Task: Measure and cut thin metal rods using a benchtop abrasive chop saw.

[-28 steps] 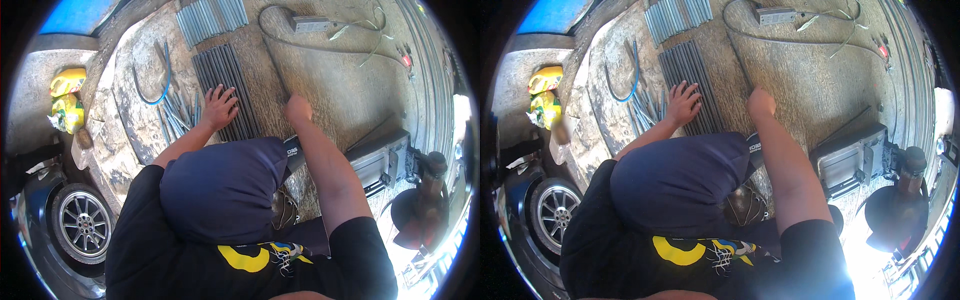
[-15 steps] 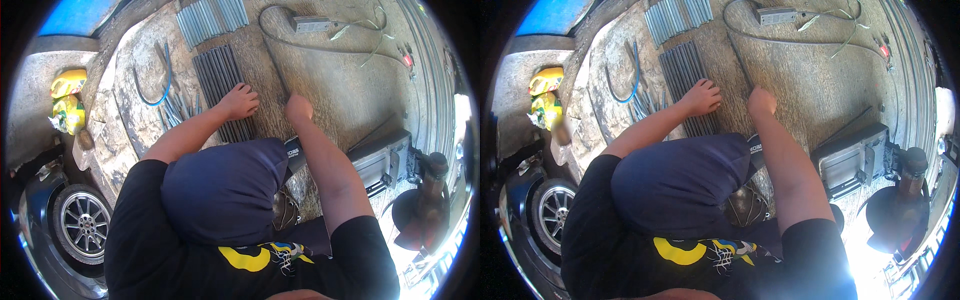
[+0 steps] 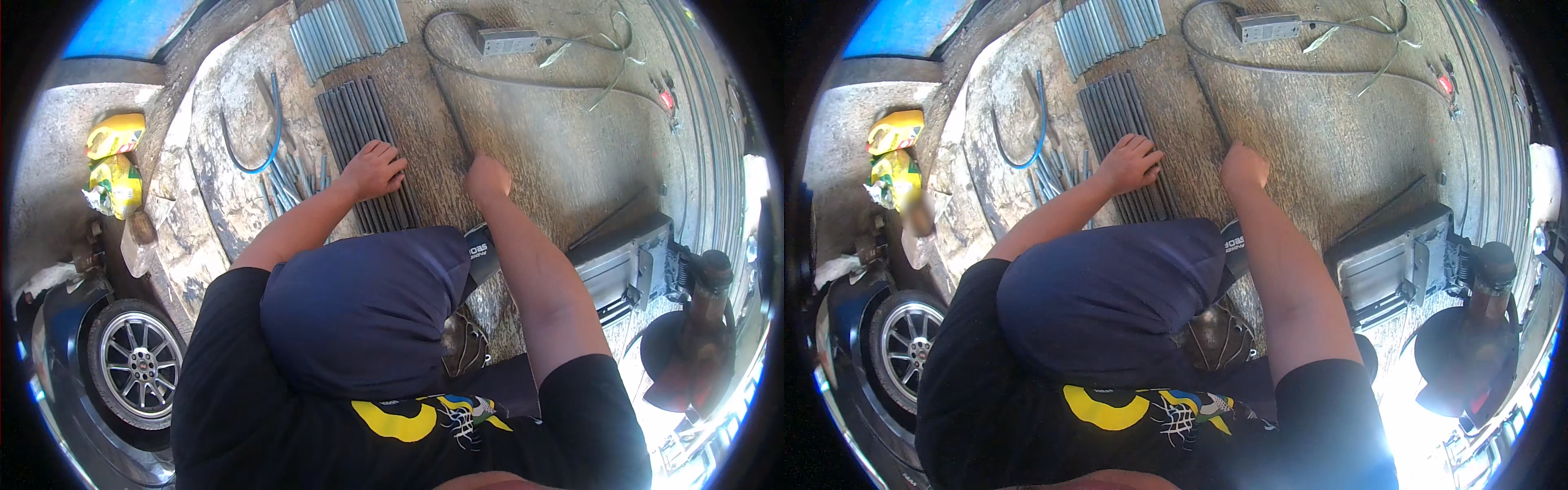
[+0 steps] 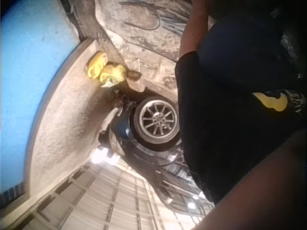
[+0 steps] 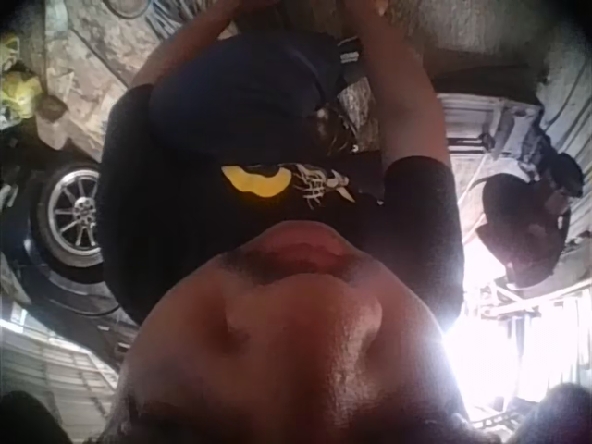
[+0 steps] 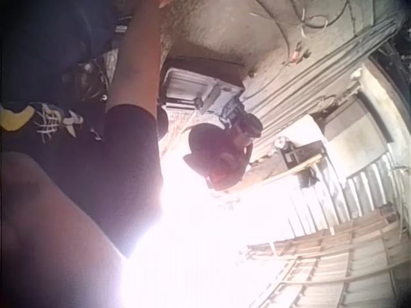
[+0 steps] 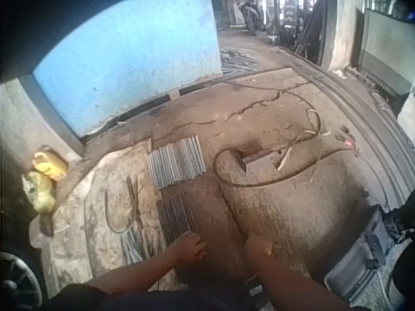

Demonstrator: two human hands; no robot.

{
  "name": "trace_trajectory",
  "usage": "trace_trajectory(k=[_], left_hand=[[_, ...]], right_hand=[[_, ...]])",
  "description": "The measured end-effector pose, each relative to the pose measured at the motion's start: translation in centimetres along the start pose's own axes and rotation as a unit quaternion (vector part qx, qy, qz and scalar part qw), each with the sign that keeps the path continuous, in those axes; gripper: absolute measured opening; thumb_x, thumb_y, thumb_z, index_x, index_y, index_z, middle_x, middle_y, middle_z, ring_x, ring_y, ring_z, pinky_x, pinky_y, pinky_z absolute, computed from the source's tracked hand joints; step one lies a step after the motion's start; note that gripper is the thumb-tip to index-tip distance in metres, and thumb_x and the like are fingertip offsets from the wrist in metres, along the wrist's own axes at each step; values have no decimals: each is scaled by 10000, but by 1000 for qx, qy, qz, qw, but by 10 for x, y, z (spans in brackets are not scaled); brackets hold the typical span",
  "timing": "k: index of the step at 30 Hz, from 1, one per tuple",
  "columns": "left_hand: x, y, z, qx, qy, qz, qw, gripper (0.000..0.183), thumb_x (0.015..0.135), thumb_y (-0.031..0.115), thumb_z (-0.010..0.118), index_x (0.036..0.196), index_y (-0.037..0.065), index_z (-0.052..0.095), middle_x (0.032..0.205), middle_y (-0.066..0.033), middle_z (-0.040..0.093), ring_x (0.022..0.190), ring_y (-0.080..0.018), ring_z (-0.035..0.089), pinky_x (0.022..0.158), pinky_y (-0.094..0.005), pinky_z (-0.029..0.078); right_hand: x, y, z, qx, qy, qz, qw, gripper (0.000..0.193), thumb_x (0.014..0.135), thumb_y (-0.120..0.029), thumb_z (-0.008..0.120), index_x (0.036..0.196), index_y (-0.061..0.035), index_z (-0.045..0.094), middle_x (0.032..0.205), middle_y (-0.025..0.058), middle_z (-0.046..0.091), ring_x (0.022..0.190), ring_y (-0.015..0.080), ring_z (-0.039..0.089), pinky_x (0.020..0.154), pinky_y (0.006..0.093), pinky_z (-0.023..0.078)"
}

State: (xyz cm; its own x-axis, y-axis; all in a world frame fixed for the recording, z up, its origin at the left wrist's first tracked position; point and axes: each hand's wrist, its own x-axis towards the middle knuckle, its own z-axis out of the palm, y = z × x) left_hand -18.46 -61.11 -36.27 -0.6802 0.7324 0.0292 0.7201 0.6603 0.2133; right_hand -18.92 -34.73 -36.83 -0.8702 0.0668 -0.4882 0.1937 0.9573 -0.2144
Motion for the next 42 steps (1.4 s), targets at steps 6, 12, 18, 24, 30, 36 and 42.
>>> trace_trajectory(k=[6, 12, 18, 24, 30, 36, 42], left_hand=[[-5, 7, 7, 7, 36, -52, 998, 326, 838, 269, 629, 1119, 105, 604, 1078, -125, 531, 1110, -306, 498, 1034, -427, 343], [-4, 23, 16, 37, -13, -61, 997, 424, 894, 329, 585, 1257, 113, 549, 1235, -135, 484, 1227, -306, 418, 1070, -484, 294], [0, 27, 16, -15, -65, -132, 989, 410, 895, 313, 572, 1248, 104, 559, 1279, -135, 485, 1278, -315, 399, 1104, -503, 258], [2, 7, 11, 7, -49, -27, 998, 357, 854, 296, 584, 1139, 83, 608, 1222, -108, 555, 1277, -291, 437, 1115, -503, 269], [21, 0, 5, 24, -118, 10, 993, 340, 806, 291, 596, 1077, 88, 624, 1172, -89, 567, 1192, -271, 480, 1099, -506, 277], [43, 1, -6, 31, -219, 15, 975, 307, 878, 334, 567, 1076, 111, 636, 1119, -73, 562, 1131, -252, 478, 1026, -479, 291], [41, -4, 1, 27, -188, 47, 981, 273, 899, 346, 557, 1015, 118, 650, 1061, -58, 573, 1062, -246, 500, 982, -471, 324]], right_hand=[[-2, -1, -1, -5, 1, -2, 1000, 297, 854, -107, 531, 1134, -47, 608, 1085, 199, 674, 1030, 352, 652, 886, 464, 498], [-2, -5, -4, -11, -8, 9, 1000, 268, 895, -129, 491, 1124, -65, 615, 1089, 176, 680, 1054, 322, 647, 908, 450, 467], [-1, -2, -1, -9, -6, 7, 1000, 274, 868, -110, 517, 1121, -45, 600, 1075, 195, 678, 1032, 346, 652, 913, 471, 467], [-1, -3, 0, 0, -6, 6, 1000, 284, 865, -106, 514, 1131, -46, 596, 1065, 199, 680, 1033, 353, 650, 907, 477, 470], [-3, -4, -4, -7, -11, 2, 1000, 278, 884, -113, 497, 1136, -58, 600, 1073, 182, 683, 1041, 329, 651, 918, 456, 454], [-5, -6, -6, -27, -15, 4, 1000, 257, 903, -123, 491, 1125, -73, 611, 1071, 162, 691, 1047, 304, 654, 931, 439, 440], [-4, -5, -6, -28, -22, 3, 999, 261, 909, -124, 483, 1135, -78, 605, 1077, 160, 690, 1049, 302, 655, 932, 456, 436]])
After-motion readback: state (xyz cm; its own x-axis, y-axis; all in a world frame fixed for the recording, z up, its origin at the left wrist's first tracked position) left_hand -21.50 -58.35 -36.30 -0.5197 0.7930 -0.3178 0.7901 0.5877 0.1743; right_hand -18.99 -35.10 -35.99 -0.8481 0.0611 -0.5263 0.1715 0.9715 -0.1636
